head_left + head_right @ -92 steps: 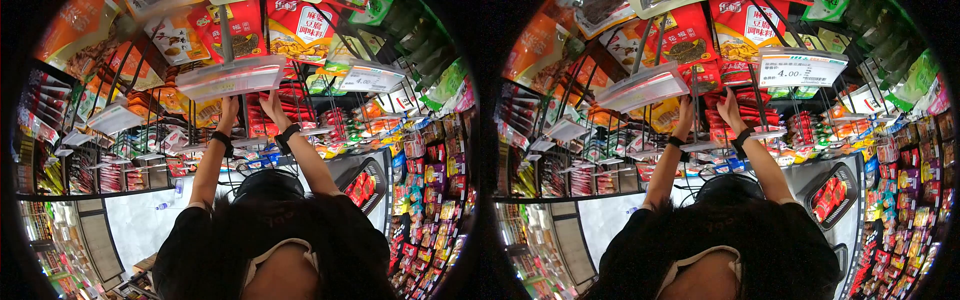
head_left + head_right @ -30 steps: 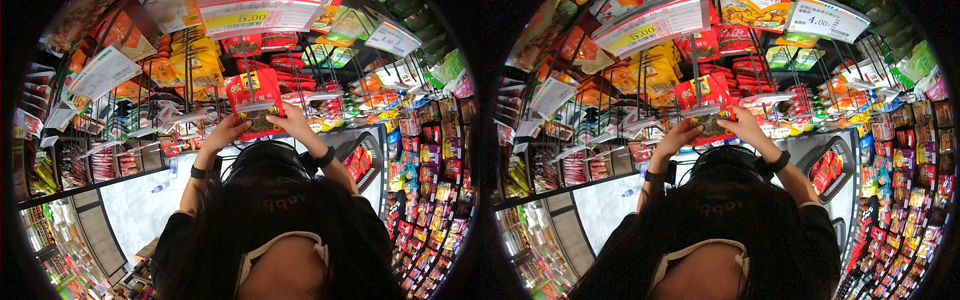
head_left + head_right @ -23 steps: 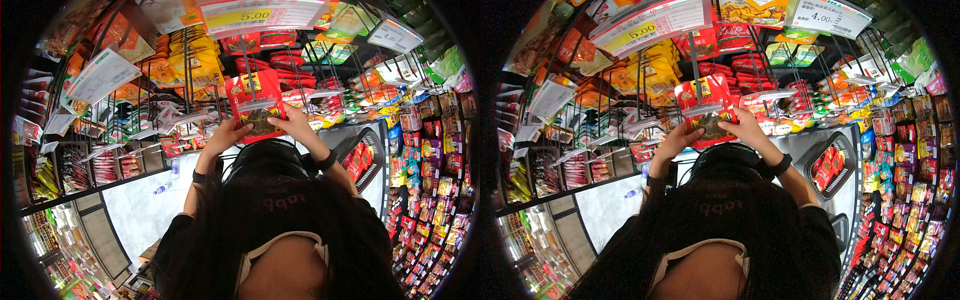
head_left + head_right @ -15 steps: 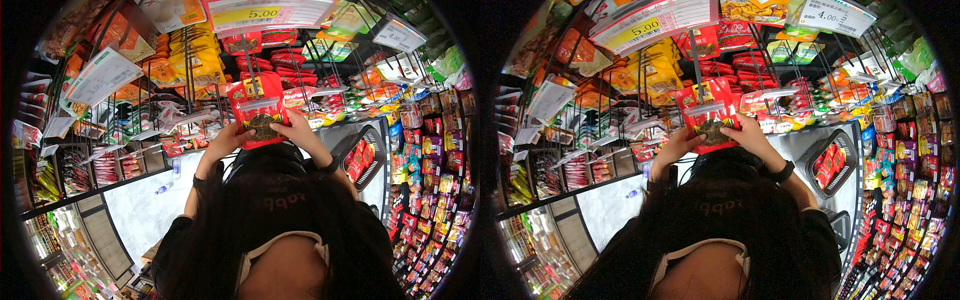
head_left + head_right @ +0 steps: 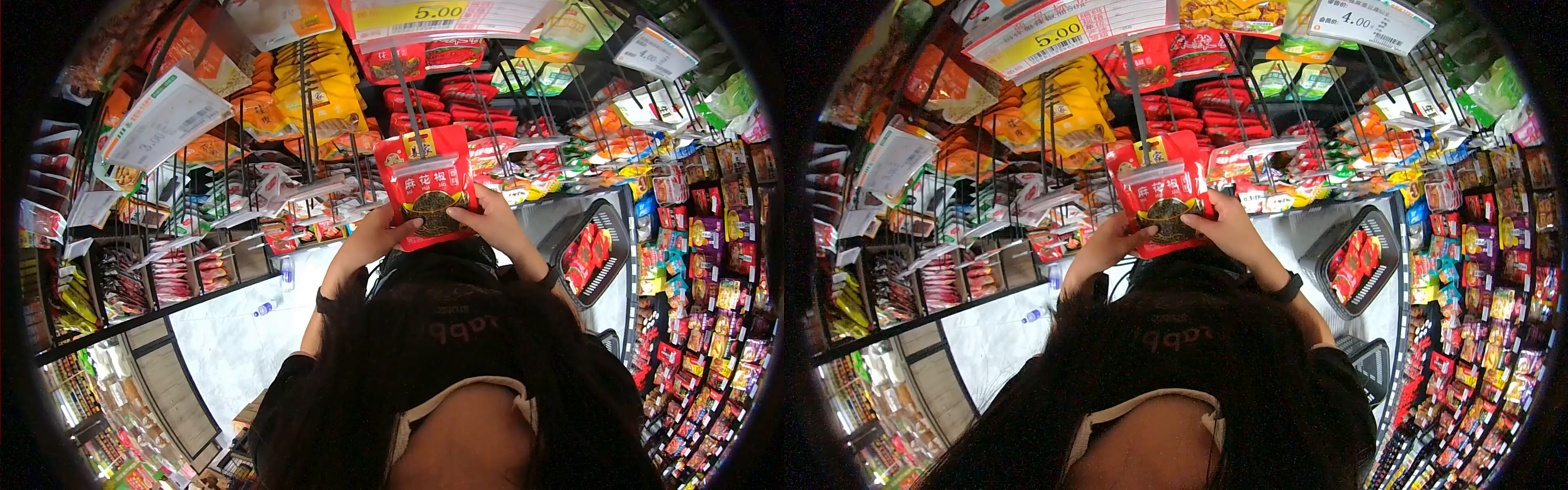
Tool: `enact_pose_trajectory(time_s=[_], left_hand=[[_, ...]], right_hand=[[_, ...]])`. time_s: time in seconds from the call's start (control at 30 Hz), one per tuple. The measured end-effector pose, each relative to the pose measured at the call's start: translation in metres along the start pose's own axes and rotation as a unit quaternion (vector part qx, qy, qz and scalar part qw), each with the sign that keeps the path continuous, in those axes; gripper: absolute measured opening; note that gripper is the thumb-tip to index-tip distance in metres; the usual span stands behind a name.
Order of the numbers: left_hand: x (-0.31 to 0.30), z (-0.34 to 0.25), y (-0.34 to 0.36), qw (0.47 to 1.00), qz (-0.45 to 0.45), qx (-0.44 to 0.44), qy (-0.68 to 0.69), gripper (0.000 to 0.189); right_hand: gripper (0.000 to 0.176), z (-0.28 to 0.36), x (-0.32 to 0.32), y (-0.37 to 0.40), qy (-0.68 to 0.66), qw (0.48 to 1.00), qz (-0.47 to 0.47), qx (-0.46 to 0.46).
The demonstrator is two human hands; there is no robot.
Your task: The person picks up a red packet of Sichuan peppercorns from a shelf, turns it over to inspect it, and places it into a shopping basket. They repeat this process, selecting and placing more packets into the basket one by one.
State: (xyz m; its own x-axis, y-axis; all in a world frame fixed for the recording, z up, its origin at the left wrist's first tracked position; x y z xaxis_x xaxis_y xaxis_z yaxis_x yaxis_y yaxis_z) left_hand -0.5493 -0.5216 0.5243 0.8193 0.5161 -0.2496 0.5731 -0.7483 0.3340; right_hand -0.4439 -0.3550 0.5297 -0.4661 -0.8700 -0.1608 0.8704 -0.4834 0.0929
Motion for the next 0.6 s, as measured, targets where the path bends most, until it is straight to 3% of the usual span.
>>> enact_pose_trajectory(time_s=[0.07,0.17,0.3,0.4,0.6], left_hand=[[0.0,-0.01,0.006,1.0,-0.01,0.003,-0.004,0.028],[0.001,-0.008,0.007,1.0,-0.01,0.011,0.008,0.027],[0.001,-0.009,0.012,1.0,-0.006,-0.018,0.001,0.028],[0.001,-0.013,0.012,0.999,-0.003,0.021,-0.042,0.029],[0.008,-0.005,0.004,0.999,0.031,-0.026,-0.008,0.032]], right_hand=[[0.03,-0.001,0.0,0.003,0.007,0.999,0.007,0.043],[0.029,0.008,0.0,0.004,0.01,1.0,-0.006,-0.01],[0.03,0.006,-0.002,0.007,0.031,0.999,-0.002,0.006],[0.031,0.003,-0.002,0.01,0.013,1.0,-0.009,0.002],[0.032,0.006,-0.008,0.016,0.019,0.999,-0.038,0.006]])
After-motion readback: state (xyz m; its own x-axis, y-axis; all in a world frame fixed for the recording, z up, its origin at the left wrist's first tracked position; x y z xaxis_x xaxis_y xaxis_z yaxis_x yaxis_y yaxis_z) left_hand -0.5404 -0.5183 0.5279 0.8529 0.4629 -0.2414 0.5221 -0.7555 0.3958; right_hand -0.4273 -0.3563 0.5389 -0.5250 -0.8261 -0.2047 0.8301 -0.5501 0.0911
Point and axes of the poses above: each hand's wrist, its own y-axis away from the middle knuckle, its own x-axis out of the palm, z = x × y, the point moved 5 cm from there along -y, towards the middle knuckle, and after that the axes turned 11 degrees about -z, right-handed, at the moved point
